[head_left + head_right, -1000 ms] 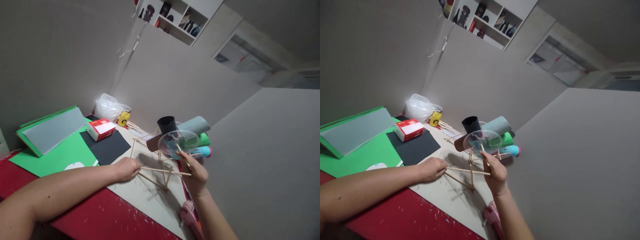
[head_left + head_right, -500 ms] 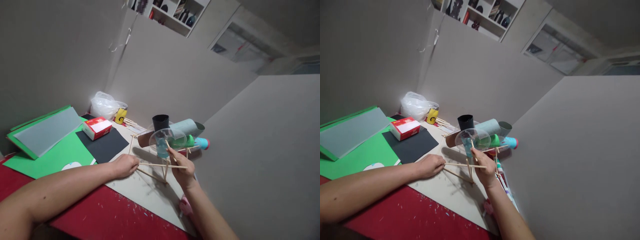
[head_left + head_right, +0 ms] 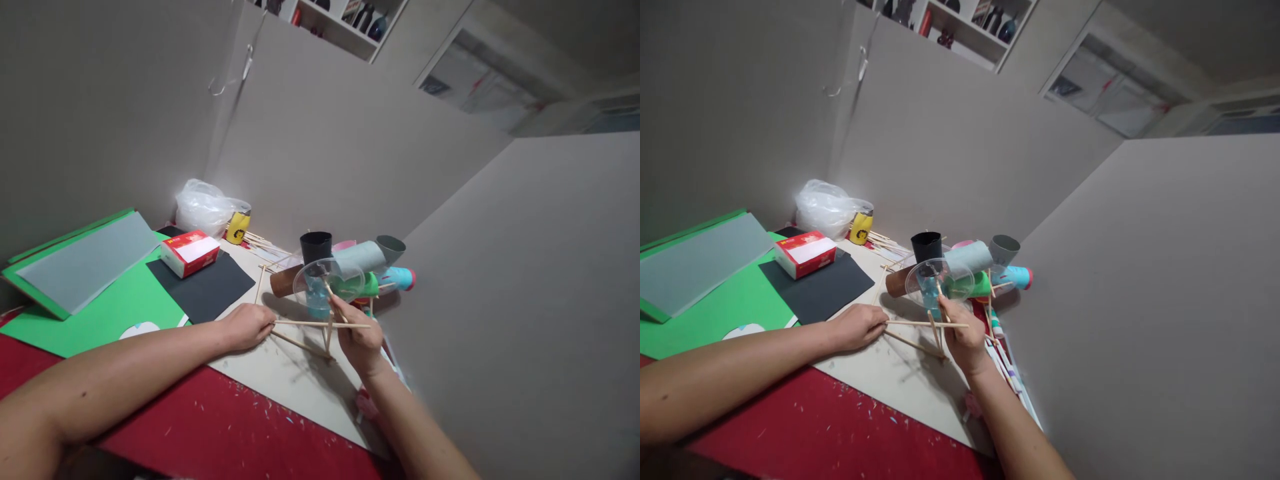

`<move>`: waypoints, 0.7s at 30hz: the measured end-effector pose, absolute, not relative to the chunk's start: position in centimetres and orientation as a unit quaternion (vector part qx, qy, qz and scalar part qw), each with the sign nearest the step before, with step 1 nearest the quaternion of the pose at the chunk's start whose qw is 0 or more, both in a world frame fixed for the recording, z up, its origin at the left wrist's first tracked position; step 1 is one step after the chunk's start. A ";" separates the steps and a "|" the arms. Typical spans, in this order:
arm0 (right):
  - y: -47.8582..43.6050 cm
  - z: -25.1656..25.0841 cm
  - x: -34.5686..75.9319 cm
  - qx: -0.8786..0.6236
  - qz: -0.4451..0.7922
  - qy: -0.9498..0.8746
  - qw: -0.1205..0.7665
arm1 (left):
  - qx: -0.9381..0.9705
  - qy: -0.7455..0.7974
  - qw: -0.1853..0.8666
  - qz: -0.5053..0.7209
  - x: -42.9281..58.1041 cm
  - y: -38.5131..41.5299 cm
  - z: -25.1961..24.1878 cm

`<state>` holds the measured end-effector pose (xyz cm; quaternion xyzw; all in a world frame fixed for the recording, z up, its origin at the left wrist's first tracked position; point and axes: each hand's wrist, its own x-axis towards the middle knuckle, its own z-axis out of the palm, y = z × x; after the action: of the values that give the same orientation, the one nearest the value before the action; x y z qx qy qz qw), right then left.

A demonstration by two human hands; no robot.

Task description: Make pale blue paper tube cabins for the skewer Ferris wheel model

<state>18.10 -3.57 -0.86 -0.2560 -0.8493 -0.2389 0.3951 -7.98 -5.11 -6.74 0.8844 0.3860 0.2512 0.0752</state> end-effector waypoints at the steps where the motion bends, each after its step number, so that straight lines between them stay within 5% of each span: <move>1: -3.5 -0.9 18.1 -0.253 -0.238 -0.850 0.396 | 0.885 0.386 0.075 0.249 -8.0 -5.1 -6.7; 14: -3.2 -0.9 18.3 -0.221 -0.237 -0.854 0.407 | 0.859 0.420 0.174 0.233 -9.6 -7.6 -0.8; 21: -3.0 -2.8 19.8 -0.281 -0.215 -0.825 0.440 | 0.757 0.480 0.218 0.386 -10.7 0.4 4.8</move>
<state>19.76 -2.98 -2.85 -0.2809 -0.8253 -0.2145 0.4404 -10.71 0.41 4.75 0.7572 0.4798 0.3858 0.2181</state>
